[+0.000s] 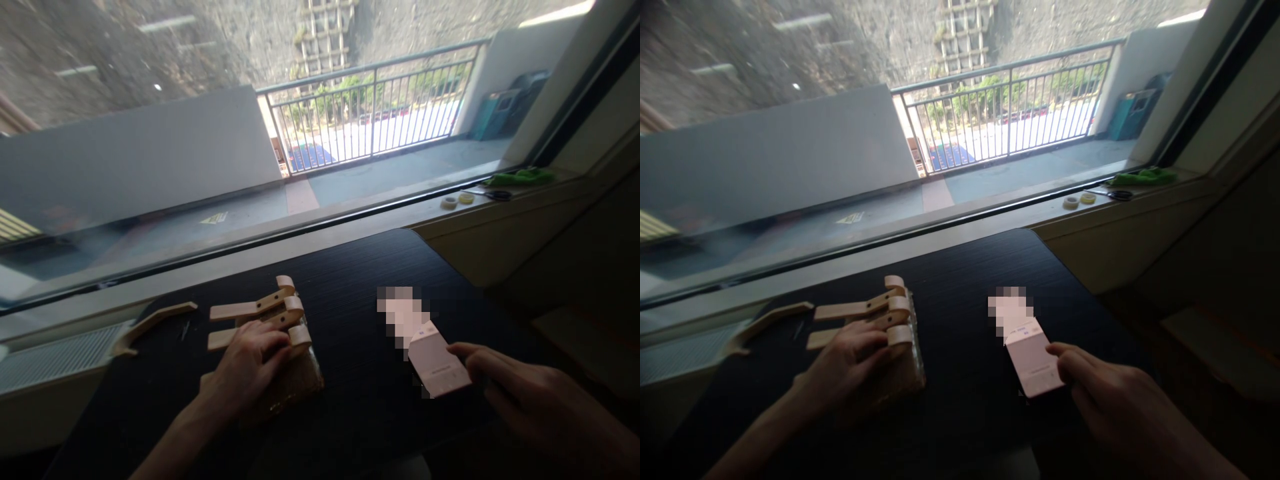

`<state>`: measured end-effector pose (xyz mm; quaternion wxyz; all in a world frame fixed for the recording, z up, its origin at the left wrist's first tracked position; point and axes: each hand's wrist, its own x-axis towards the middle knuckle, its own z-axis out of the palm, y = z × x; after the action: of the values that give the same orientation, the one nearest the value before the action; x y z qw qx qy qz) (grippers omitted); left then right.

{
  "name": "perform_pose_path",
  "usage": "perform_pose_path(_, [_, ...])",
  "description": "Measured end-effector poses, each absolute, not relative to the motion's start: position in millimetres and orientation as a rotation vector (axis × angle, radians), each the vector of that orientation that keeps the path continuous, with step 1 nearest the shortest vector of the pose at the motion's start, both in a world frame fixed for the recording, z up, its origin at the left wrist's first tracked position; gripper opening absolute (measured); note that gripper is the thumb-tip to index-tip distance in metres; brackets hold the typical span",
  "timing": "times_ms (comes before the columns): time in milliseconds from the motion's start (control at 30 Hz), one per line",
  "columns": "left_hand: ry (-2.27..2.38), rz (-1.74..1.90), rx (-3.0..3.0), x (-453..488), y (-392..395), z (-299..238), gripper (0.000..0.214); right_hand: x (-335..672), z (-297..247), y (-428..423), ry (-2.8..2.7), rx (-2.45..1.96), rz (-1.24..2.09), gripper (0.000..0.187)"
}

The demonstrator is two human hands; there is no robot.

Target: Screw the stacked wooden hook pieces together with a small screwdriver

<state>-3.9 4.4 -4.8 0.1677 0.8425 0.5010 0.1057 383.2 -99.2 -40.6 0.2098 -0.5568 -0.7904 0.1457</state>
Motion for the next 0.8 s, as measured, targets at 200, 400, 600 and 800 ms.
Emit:
perform_pose_path(200, [1.434, 0.309, 2.401, -3.3, 4.3, -3.8, 0.019, 384.9, -40.4, -100.6, -2.200, -1.552, 0.407, 0.040])
perform_pose_path(400, [1.437, 0.293, 2.383, -1.8, 4.5, -2.3, 0.019, 386.8, -39.5, -101.9, -2.191, -1.552, 0.420, 0.037])
perform_pose_path(600, [1.446, 0.245, 2.381, -0.3, 3.9, 0.4, 0.021, 385.9, -38.4, -101.3, -2.179, -1.548, 0.460, 0.036])
perform_pose_path(800, [1.445, 0.297, 2.395, -2.5, 4.9, -3.0, 0.019, 384.1, -37.3, -100.6, -2.167, -1.566, 0.418, 0.038])
